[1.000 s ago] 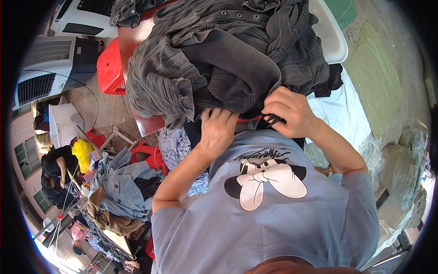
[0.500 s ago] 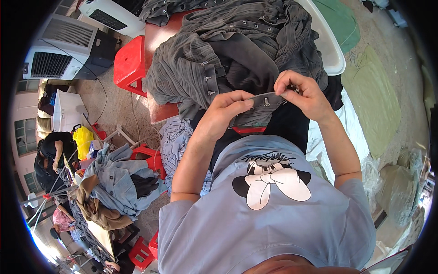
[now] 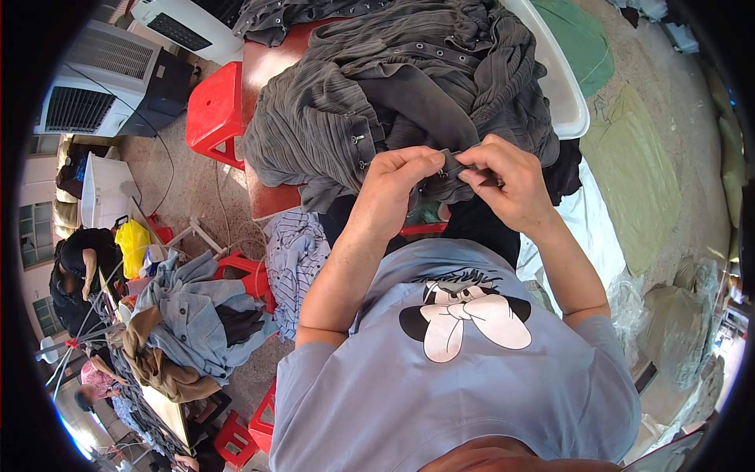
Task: Inspecting garments and manually removing loose threads or small defects from the fabric.
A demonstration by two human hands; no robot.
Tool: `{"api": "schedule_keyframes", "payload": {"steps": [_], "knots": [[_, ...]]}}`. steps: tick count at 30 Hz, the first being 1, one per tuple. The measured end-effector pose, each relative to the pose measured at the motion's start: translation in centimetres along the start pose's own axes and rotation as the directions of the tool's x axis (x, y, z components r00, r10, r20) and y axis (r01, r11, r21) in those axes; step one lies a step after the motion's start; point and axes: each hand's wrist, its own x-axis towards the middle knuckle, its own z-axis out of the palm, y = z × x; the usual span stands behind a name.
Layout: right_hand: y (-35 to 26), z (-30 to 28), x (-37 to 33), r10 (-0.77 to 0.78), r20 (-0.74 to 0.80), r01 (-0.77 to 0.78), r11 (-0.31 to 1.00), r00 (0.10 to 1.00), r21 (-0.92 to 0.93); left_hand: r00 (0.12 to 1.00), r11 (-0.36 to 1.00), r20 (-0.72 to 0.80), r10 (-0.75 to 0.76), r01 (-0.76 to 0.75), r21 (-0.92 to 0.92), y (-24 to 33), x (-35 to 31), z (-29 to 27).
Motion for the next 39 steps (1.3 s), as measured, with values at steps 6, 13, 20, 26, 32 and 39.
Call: {"api": "schedule_keyframes", "payload": {"steps": [6,13,20,26,32,39], "knots": [[1.4,-0.3,0.6,0.164,0.169,-0.211,0.926,0.972,0.315,0.999,0.969,-0.039,0.023,-0.013,0.245,0.0,0.2,-0.7],[2.4,-1.0,2.0,0.252,0.358,-0.402,0.797,0.899,0.45,0.999,0.903,-0.034,0.019,-0.002,0.429,1.0,0.6,-0.1],[3.7,-1.7,3.5,0.282,0.545,-0.608,0.483,0.79,0.631,0.993,0.949,0.038,0.109,-0.115,0.295,1.7,1.7,0.6],[3.1,-1.3,4.7,0.272,0.325,-0.406,0.778,0.905,0.479,0.992,0.769,0.124,0.031,-0.103,0.631,2.2,2.8,-0.3],[1.3,-1.1,2.7,0.25,0.212,-0.276,0.956,0.945,0.103,0.994,0.858,0.047,0.094,-0.105,0.503,2.1,3.3,-1.2],[1.9,-0.5,1.9,0.152,0.174,-0.16,0.987,0.973,0.032,0.994,0.821,0.059,0.088,-0.106,0.561,2.3,3.5,-1.1]]}}
